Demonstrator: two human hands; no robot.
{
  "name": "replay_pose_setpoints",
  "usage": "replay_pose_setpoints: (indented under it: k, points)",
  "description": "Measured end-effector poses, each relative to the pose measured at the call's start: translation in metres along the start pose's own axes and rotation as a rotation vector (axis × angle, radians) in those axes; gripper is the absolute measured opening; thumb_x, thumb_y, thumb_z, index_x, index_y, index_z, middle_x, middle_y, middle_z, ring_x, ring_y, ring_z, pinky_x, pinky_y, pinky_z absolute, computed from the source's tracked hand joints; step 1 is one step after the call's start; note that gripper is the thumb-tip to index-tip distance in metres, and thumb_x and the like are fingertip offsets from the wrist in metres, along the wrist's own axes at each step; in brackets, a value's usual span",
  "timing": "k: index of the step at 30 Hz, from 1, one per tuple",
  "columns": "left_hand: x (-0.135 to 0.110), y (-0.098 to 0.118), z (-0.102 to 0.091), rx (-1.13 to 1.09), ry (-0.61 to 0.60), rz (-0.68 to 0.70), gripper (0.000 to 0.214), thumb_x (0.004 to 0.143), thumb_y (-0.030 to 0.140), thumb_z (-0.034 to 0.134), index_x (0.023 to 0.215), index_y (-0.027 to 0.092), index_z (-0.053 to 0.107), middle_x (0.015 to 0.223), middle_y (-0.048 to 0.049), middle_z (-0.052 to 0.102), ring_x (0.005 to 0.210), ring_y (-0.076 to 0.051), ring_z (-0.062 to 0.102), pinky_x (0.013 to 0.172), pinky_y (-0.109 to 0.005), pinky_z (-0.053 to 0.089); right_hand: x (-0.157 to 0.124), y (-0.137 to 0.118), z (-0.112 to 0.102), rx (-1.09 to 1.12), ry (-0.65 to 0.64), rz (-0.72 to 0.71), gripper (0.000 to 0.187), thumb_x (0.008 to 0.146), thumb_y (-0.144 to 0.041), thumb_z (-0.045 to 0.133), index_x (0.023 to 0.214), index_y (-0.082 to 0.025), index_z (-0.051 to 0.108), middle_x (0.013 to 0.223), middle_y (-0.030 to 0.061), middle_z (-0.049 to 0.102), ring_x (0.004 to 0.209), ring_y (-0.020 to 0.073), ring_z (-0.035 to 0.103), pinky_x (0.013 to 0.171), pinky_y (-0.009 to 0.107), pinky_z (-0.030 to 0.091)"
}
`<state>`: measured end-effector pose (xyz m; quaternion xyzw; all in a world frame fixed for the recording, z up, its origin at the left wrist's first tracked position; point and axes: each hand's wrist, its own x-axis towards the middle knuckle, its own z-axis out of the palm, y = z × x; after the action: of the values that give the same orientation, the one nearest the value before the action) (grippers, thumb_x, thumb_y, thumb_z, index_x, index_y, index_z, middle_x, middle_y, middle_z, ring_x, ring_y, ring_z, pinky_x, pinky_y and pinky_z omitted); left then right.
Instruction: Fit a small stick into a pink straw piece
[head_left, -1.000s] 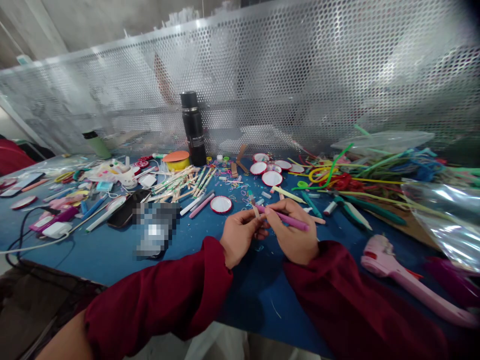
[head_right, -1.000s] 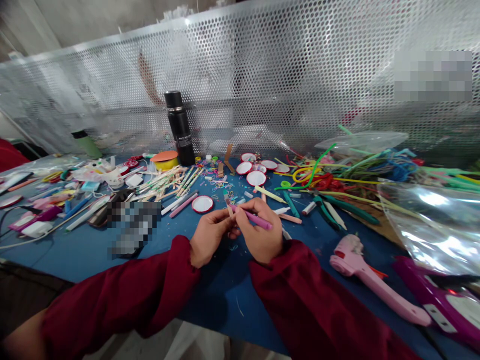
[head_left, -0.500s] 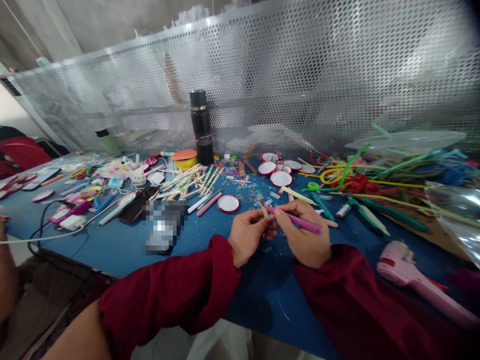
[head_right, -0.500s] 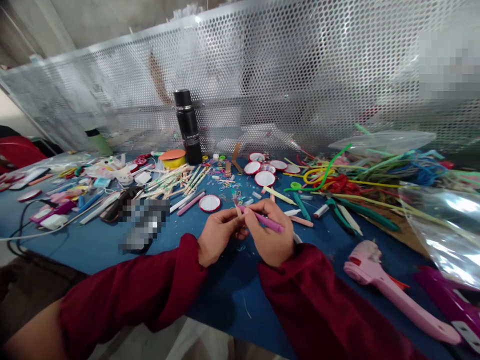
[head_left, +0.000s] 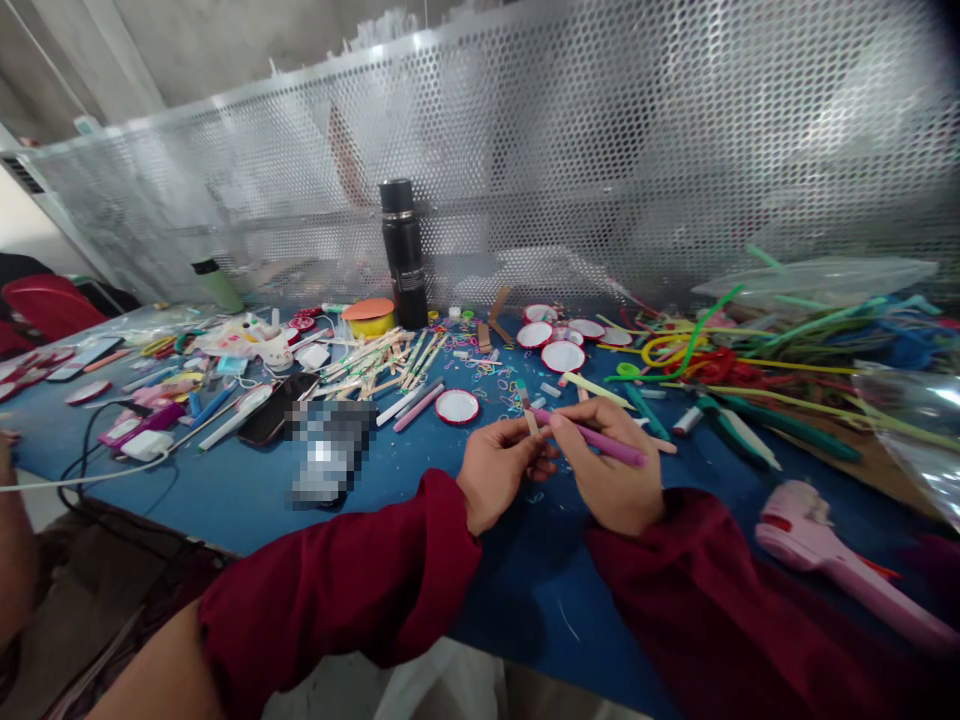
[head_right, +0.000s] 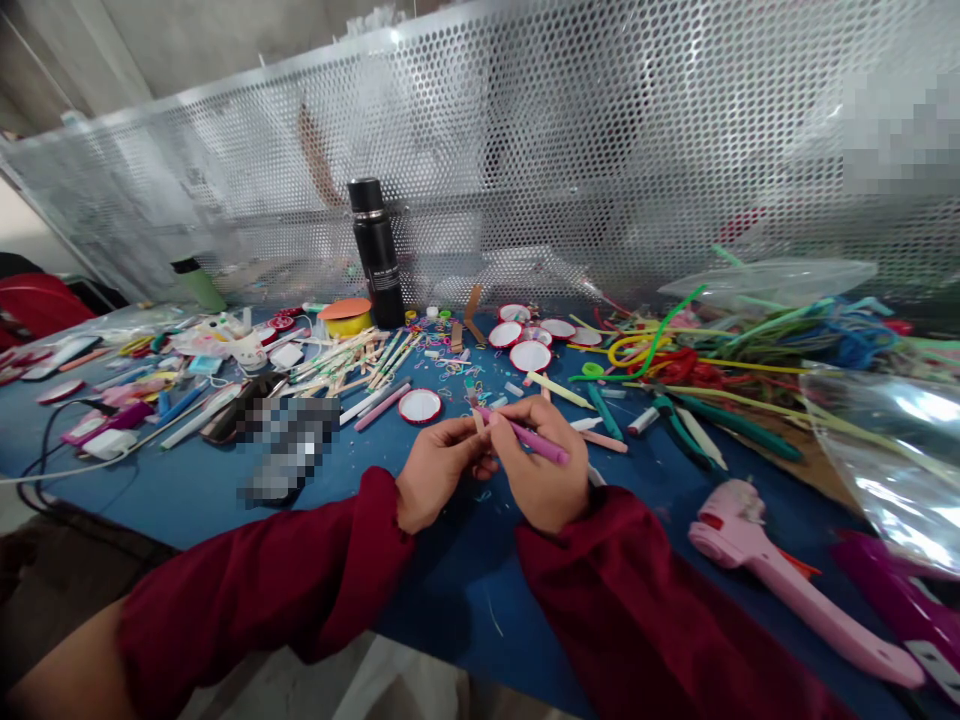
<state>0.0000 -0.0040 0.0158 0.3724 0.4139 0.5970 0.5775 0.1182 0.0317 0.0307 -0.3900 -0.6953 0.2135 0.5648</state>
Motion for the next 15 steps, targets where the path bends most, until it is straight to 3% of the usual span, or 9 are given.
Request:
replay_pose_setpoints:
  k: [15]
  points:
    - [0.0009, -0.0035, -0.0015, 0.0, -0.017, 0.009, 0.043, 0.072, 0.04, 0.075, 0.104, 0.011, 0.071, 0.076, -0.0056, 0.068, 0.058, -0.009, 0.06, 0.056, -0.021, 0.048, 0.0022, -0.0037, -0.0012, -0.003, 0.012, 0.022, 0.013, 0.081, -0.033, 0.06, 0.073, -0.023, 0.062, 0.067, 0.0007, 0.067, 0.062, 0.017, 0.062, 0.061, 0.031, 0.051]
